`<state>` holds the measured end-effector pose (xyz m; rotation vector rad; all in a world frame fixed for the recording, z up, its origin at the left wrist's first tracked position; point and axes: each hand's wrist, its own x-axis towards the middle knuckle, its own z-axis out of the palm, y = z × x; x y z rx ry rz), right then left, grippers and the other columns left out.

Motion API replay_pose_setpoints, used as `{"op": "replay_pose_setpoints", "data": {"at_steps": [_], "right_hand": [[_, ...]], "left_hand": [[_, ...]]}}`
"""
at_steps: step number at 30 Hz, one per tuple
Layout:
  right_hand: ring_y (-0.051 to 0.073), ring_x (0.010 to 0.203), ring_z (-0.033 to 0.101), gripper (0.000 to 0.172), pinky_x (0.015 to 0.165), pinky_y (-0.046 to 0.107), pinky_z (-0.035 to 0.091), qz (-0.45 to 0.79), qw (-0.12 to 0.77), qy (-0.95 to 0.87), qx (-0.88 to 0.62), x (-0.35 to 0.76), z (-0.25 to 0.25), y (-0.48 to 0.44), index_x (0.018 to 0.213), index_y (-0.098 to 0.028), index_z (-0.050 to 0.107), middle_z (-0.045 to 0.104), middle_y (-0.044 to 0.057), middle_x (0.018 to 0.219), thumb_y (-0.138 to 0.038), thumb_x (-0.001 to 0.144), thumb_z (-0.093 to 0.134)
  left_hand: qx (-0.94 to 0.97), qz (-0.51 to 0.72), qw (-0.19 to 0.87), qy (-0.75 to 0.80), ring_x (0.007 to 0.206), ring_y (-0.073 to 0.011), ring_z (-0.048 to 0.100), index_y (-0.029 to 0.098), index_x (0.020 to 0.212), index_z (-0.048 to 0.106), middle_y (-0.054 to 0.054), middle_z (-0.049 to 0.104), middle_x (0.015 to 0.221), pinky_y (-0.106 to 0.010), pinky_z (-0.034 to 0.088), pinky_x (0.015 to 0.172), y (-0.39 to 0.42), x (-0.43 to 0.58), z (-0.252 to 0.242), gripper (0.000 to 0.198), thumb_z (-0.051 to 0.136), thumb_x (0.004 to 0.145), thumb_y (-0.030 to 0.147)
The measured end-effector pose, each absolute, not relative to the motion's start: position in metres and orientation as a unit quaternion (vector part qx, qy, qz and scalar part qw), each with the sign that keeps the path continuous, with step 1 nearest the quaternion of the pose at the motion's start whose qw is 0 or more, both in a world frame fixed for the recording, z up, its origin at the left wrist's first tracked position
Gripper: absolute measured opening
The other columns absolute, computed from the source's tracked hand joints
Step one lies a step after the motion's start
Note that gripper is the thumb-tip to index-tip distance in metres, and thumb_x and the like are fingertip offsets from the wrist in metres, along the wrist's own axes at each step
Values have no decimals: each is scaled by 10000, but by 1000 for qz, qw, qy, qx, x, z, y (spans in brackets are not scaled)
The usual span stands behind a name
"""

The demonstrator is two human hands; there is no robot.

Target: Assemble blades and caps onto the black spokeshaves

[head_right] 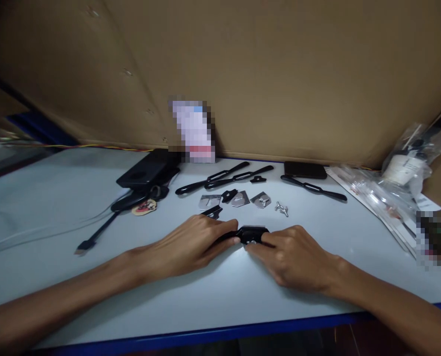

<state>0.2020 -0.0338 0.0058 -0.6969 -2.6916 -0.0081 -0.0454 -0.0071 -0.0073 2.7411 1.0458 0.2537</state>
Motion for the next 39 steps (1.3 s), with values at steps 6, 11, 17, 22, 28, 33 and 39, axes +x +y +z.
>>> {"op": "replay_pose_setpoints", "data": {"at_steps": [6, 11, 17, 22, 28, 33, 39], "right_hand": [[141, 588, 493, 132, 550, 298, 324, 18, 140, -931, -335, 206, 13, -30, 955, -155, 600, 651, 30, 774, -230, 949, 491], [207, 807, 585, 196, 580, 301, 337, -8, 30, -924, -381, 213, 22, -22, 1029, -162, 621, 648, 87, 990, -331, 933, 596], [215, 845, 605, 258, 580, 297, 336, 0, 27, -935, -354, 211, 17, -21, 953, -161, 656, 667, 67, 912, -417, 943, 627], [218, 811, 598, 321, 567, 292, 317, -40, 37, -938, -341, 206, 12, -23, 914, -134, 662, 680, 86, 861, -446, 949, 599], [202, 752, 585, 305, 545, 307, 281, -50, 37, -933, -355, 202, 10, -24, 873, -131, 672, 686, 76, 811, -407, 954, 570], [210, 765, 584, 300, 553, 314, 296, -52, 42, -930, -361, 200, 8, -25, 877, -127, 673, 693, 83, 829, -402, 934, 568], [206, 762, 569, 284, 563, 309, 301, -43, 43, -934, -352, 201, 7, -25, 885, -118, 671, 688, 90, 825, -377, 944, 571]], "left_hand": [[927, 60, 62, 364, 487, -171, 561, 183, 875, 568, -11, 627, 603, -315, 261, 490, -12, -44, -3, 276, 417, 1010, 371], [917, 0, 1, 399, 543, -242, 624, 169, 912, 605, -42, 639, 613, -302, 261, 488, -20, -39, 2, 502, 496, 948, 658], [920, -19, -19, 392, 565, -250, 646, 163, 878, 620, -56, 637, 610, -293, 287, 500, -20, -38, -3, 550, 399, 999, 652], [925, 8, -22, 378, 522, -235, 622, 163, 848, 602, -59, 638, 596, -301, 245, 489, -18, -41, -8, 609, 301, 1018, 664], [928, 8, -23, 371, 482, -217, 590, 173, 842, 574, -50, 638, 585, -310, 191, 494, -17, -44, -11, 587, 275, 1035, 640], [934, 14, -13, 356, 460, -208, 564, 176, 867, 572, -28, 611, 561, -316, 197, 492, -15, -45, -11, 558, 271, 1048, 610], [934, 4, -14, 357, 472, -201, 570, 170, 873, 578, -20, 600, 557, -313, 207, 495, -16, -44, -9, 526, 306, 1053, 582]]}}
